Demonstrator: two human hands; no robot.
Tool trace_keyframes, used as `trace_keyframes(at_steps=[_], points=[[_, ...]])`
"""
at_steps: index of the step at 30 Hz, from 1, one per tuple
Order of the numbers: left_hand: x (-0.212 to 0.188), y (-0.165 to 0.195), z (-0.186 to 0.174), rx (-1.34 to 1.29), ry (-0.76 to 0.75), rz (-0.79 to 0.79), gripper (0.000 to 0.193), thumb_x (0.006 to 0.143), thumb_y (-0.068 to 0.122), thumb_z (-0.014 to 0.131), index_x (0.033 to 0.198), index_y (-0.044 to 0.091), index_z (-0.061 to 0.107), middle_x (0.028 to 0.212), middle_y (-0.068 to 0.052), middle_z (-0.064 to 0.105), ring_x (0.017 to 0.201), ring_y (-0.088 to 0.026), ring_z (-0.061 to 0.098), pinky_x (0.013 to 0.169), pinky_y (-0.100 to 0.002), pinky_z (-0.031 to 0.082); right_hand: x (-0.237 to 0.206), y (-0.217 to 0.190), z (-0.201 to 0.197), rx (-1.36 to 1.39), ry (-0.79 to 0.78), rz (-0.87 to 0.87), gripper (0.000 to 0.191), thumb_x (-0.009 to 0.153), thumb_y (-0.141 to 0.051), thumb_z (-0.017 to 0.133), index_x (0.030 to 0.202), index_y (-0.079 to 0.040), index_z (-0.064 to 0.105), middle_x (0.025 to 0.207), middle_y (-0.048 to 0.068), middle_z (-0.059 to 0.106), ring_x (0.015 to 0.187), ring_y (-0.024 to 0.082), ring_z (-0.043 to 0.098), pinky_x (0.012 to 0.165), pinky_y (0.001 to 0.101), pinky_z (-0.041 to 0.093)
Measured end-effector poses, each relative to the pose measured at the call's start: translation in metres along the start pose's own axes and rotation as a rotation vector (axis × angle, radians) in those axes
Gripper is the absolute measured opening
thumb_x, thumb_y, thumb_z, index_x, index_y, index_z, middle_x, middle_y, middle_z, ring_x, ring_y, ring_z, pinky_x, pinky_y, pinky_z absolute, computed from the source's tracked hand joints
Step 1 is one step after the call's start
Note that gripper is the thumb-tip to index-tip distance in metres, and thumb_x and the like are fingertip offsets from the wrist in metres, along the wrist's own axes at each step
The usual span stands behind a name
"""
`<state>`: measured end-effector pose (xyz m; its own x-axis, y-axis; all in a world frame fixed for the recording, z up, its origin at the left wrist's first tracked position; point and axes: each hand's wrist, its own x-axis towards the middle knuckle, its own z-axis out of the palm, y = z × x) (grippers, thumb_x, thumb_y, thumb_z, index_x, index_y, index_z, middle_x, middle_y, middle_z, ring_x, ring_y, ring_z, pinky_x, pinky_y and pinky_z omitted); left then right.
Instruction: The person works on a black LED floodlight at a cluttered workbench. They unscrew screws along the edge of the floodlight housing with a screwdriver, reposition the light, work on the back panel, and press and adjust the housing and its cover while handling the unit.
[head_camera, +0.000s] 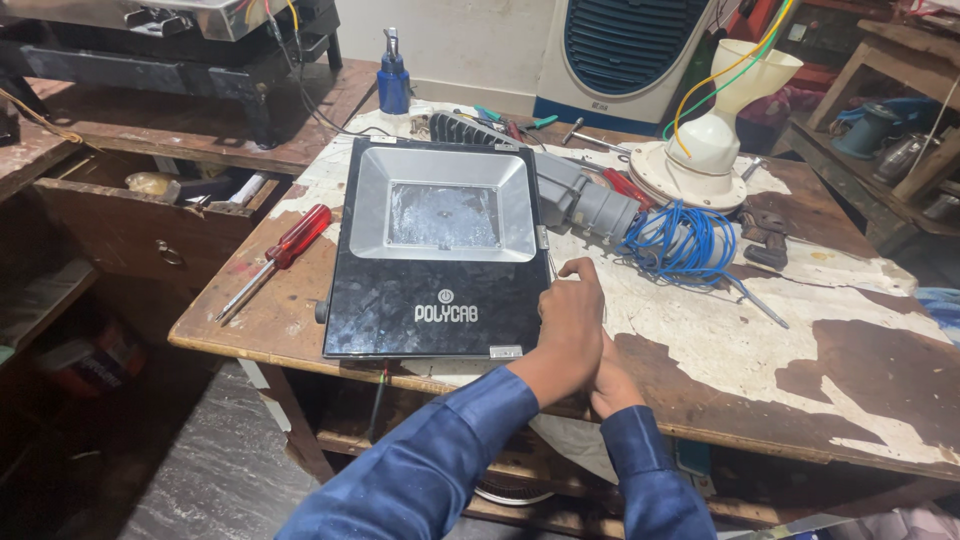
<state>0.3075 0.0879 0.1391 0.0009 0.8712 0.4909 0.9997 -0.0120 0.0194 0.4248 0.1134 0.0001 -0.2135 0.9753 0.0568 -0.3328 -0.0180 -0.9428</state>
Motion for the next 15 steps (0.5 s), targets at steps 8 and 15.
trace_keyframes(at_steps=[8, 15], points=[[0.0, -0.03, 0.002, -0.457, 0.056, 0.136, 0.055, 0.072, 0.009, 0.078, 0.114, -0.012, 0.048, 0.072, -0.02, 0.069, 0.067, -0.036, 0.074, 0.056, -0.041, 0.059, -0.009, -0.023, 0.029, 0.054, -0.051, 0.024, 0.083, 0.081, -0.002, 0.07, 0.157, -0.007, 0.037, 0.142, 0.01, 0.057, 0.122, 0.018, 0.06, 0.099, 0.0332, 0.049], [-0.013, -0.046, -0.021, -0.472, -0.005, 0.169, 0.053, 0.075, 0.009, 0.077, 0.114, -0.007, 0.046, 0.083, -0.026, 0.067, 0.072, -0.043, 0.072, 0.056, -0.046, 0.059, -0.006, -0.023, 0.027, 0.053, -0.118, -0.046, 0.077, 0.08, 0.001, 0.062, 0.154, -0.006, 0.04, 0.146, 0.009, 0.055, 0.13, 0.018, 0.057, 0.106, 0.0319, 0.046]])
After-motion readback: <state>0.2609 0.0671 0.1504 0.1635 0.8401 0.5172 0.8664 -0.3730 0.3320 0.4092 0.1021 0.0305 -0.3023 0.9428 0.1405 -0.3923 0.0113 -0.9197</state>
